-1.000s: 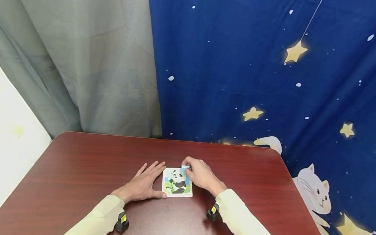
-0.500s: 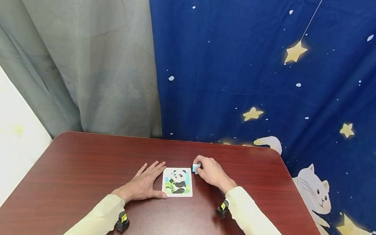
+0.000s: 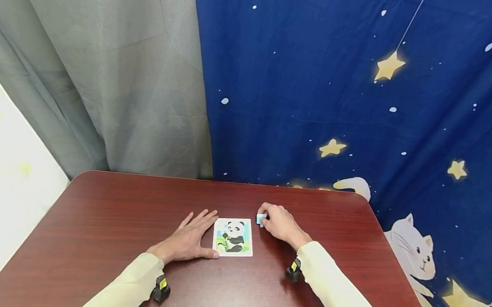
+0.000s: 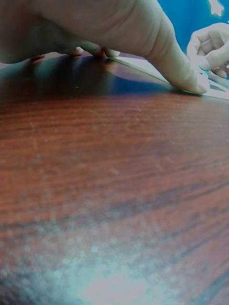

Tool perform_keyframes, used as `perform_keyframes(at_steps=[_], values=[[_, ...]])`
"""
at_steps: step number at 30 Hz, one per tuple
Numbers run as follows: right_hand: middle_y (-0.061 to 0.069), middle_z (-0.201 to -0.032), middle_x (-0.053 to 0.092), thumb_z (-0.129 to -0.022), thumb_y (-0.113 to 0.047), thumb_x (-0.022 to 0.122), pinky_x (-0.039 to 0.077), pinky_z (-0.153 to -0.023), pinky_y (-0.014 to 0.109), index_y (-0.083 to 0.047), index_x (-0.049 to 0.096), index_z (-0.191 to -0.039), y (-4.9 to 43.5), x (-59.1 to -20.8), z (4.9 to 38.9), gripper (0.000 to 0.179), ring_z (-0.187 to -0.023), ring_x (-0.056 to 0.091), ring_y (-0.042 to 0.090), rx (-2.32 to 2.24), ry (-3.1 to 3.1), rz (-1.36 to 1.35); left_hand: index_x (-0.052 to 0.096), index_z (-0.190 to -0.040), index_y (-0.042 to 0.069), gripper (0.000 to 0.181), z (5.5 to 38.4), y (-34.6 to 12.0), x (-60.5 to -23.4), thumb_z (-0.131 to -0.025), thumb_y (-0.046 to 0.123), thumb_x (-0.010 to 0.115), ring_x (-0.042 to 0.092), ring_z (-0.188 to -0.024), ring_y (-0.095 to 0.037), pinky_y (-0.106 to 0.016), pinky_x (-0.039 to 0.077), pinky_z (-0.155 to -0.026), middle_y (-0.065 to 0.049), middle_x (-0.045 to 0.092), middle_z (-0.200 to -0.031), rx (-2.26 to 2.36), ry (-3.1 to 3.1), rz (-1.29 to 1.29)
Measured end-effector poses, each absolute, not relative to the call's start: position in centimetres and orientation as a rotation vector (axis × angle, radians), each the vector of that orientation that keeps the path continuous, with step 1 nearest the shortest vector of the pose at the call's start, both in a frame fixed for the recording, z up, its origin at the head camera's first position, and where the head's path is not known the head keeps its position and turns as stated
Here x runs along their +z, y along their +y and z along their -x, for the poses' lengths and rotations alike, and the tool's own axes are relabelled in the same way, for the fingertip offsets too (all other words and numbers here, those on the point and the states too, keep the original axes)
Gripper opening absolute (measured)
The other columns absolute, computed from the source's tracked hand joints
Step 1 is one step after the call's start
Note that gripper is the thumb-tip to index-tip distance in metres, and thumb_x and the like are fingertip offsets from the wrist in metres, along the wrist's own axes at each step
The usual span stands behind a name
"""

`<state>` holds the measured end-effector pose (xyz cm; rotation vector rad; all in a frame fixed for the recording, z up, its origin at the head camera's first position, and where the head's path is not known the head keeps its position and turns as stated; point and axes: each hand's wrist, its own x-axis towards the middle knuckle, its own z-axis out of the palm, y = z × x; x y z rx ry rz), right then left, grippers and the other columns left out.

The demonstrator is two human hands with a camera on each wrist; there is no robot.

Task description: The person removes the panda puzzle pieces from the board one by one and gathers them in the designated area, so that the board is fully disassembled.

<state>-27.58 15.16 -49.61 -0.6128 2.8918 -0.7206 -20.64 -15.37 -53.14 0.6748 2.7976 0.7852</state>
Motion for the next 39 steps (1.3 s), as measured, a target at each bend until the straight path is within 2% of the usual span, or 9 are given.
perform_keyframes(at_steps=[5,9,16,31,39], values=[[0.000,-0.094,0.070,-0.096,-0.007,0.070,0.055,-0.078,0.038,-0.014,0.072,-0.101,15.2,-49.7,27.8,0.008,-0.080,0.061,0.014,-0.669,2.921,0.643,0.036,-0.166,0.003,0.111,20.6,-15.4,-53.1,-0.084,0.063,0.082,0.020,-0.167,-0.039,-0.068,0.010,-0.133,-0.011,0.030,-0.177,0.788,2.801,-0.680],[0.003,-0.094,0.065,-0.093,-0.008,0.070,0.054,-0.075,0.039,-0.014,0.073,-0.100,15.5,-50.2,28.1,0.010,-0.080,0.058,0.015,-0.630,2.955,0.719,0.036,-0.165,0.003,0.111,20.6,-15.3,-53.1,-0.084,0.063,0.082,0.020,-0.167,-0.039,-0.068,0.010,-0.133,-0.011,0.030,-0.177,0.791,2.801,-0.678],[0.008,-0.099,0.068,-0.094,-0.005,0.071,0.056,-0.080,0.041,-0.012,0.077,-0.105,15.1,-49.9,28.2,0.015,-0.084,0.060,0.019,-0.593,2.926,0.662,0.036,-0.166,0.003,0.111,20.7,-15.3,-53.0,-0.085,0.063,0.082,0.020,-0.167,-0.039,-0.068,0.010,-0.133,-0.011,0.030,-0.177,0.788,2.794,-0.672],[0.005,-0.102,0.063,-0.095,-0.006,0.072,0.057,-0.080,0.039,-0.012,0.074,-0.109,14.9,-50.1,27.9,0.015,-0.086,0.063,0.019,-0.504,2.988,0.676,0.036,-0.166,0.003,0.111,20.8,-15.3,-53.1,-0.085,0.064,0.082,0.020,-0.167,-0.039,-0.067,0.010,-0.134,-0.011,0.030,-0.177,0.788,2.795,-0.671],[0.003,-0.108,0.064,-0.100,-0.014,0.071,0.059,-0.088,0.042,-0.012,0.074,-0.115,14.4,-49.0,27.8,0.016,-0.095,0.067,0.018,-0.577,3.007,0.691,0.035,-0.166,0.004,0.111,20.8,-15.4,-52.9,-0.085,0.063,0.082,0.020,-0.167,-0.038,-0.067,0.010,-0.133,-0.010,0.029,-0.178,0.772,2.793,-0.667]])
